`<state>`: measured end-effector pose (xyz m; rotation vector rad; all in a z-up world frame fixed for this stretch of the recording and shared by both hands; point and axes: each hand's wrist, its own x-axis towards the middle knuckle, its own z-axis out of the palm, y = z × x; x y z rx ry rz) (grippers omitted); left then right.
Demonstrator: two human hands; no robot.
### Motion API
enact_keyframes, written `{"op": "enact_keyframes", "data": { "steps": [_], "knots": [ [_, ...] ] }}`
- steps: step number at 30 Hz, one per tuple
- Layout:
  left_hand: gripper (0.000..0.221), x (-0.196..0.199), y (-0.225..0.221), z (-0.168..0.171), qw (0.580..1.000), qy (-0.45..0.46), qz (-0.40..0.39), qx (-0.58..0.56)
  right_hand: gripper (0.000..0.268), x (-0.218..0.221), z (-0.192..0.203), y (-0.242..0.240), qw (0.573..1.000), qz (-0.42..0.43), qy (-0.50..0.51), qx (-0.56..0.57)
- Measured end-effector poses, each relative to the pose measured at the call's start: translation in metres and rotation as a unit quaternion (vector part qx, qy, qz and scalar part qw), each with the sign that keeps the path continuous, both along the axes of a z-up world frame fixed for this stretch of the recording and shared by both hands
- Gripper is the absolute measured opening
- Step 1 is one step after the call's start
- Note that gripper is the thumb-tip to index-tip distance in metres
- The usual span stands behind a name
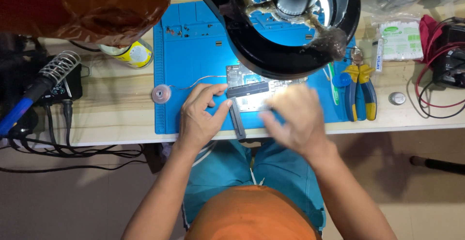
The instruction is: Inspecting and repairing a graphics card circuit board using a digital microscope and precision hand tools.
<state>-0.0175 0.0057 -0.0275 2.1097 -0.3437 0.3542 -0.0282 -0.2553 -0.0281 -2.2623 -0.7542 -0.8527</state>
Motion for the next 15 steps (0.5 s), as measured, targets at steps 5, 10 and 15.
{"op": "enact_keyframes", "data": {
  "steps": [5,10,15],
  "knots": [
    [0.036,0.001,0.000,-0.002,1.000,-0.005,-0.003,0.005,0.035,-0.037,-0.011,0.018,0.997,0.048,0.051,-0.007],
    [0.036,0.002,-0.001,-0.003,1.000,-0.011,-0.005,0.016,0.031,-0.045,-0.009,0.032,0.997,0.057,0.052,-0.019],
    [0.033,0.002,-0.001,-0.005,1.000,-0.007,-0.001,0.016,0.026,-0.044,-0.016,0.034,0.997,0.051,0.048,-0.027]
  ]
}}
